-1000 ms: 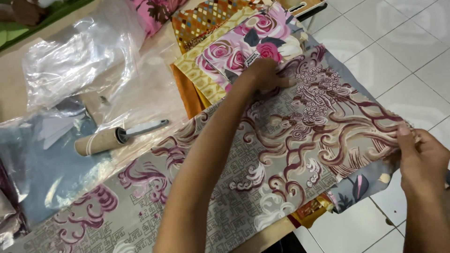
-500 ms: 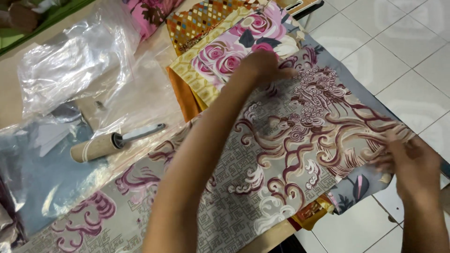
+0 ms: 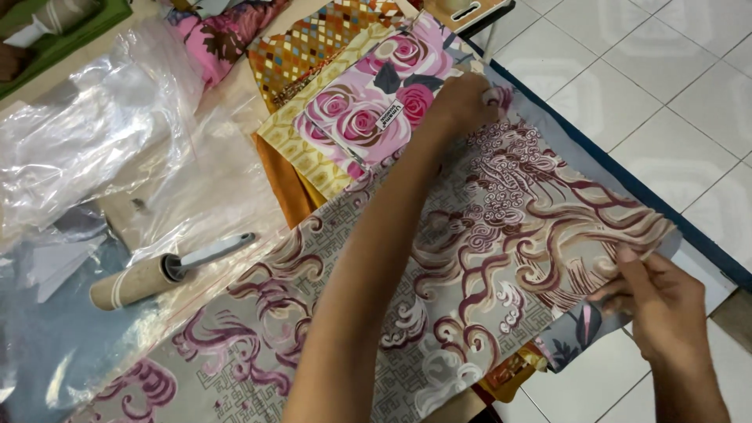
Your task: Cleaning a fabric strip with a lint roller and then folding it
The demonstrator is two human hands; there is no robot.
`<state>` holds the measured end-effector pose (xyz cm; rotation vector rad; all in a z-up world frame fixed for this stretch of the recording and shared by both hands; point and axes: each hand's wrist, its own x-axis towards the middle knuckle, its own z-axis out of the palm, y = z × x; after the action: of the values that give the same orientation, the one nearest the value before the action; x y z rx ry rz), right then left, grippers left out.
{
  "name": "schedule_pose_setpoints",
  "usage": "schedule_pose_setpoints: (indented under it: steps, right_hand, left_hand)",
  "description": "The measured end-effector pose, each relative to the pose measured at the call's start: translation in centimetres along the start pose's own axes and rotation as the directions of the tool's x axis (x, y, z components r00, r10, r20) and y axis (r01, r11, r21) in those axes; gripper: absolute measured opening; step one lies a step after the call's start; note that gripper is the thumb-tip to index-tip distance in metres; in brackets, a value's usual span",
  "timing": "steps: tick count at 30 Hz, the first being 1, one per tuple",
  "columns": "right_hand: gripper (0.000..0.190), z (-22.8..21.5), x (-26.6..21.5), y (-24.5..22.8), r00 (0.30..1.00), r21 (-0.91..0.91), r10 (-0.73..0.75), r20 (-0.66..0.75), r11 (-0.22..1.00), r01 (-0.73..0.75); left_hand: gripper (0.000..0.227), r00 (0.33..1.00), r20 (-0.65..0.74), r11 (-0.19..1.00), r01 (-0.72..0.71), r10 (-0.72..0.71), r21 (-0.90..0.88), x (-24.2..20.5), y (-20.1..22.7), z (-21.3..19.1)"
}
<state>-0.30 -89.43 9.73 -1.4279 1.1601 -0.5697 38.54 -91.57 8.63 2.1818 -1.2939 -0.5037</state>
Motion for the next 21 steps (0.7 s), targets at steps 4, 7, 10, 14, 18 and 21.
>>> schedule_pose_setpoints:
  steps: [4, 7, 10, 14, 18, 21]
  right_hand:
    - [0.03, 0.4, -1.6, -2.5, 0.999, -0.103, 0.001, -0.041, 0.995, -0.005]
    - [0.02, 0.1, -1.6, -1.4, 0.989, -0.037, -0.137, -0.054, 0.99, 0.135]
    - [0.029, 0.0, -2.6, -1.6, 0.966, -0.136, -0.229, -0.123, 0.968, 0.212]
    - [0.02, -0.7, -1.9, 1.1, 0.874, -0.206, -0.466, -0.14, 0.877, 0.435]
    - [0.028, 0.7, -2.6, 0.7, 0.785, -0.202, -0.615, -0.076, 0.78, 0.592]
    - [0.024, 1.7, -4.1, -0.2, 0.765, -0.387, -0.641, -0.069, 0.724, 0.571]
  left_hand:
    - [0.022, 0.978, -0.038, 0.978, -0.208, 0.207, -0.035, 2.1, -1.4, 0.5]
    - [0.027, 0.967, -0.042, 0.966, -0.254, 0.253, -0.038, 1.6, -0.2, -0.8]
    - [0.035, 0.946, -0.105, 0.946, -0.316, 0.308, -0.073, 0.3, 0.8, -2.4]
    - [0.032, 0.944, -0.152, 0.945, -0.311, 0.293, -0.106, -0.6, 0.5, -3.1]
    - [0.029, 0.942, -0.191, 0.957, -0.289, 0.277, -0.037, 0.3, -1.4, -2.1]
    - [0.027, 0.979, -0.131, 0.972, -0.174, 0.154, -0.157, -1.9, -0.1, -4.3]
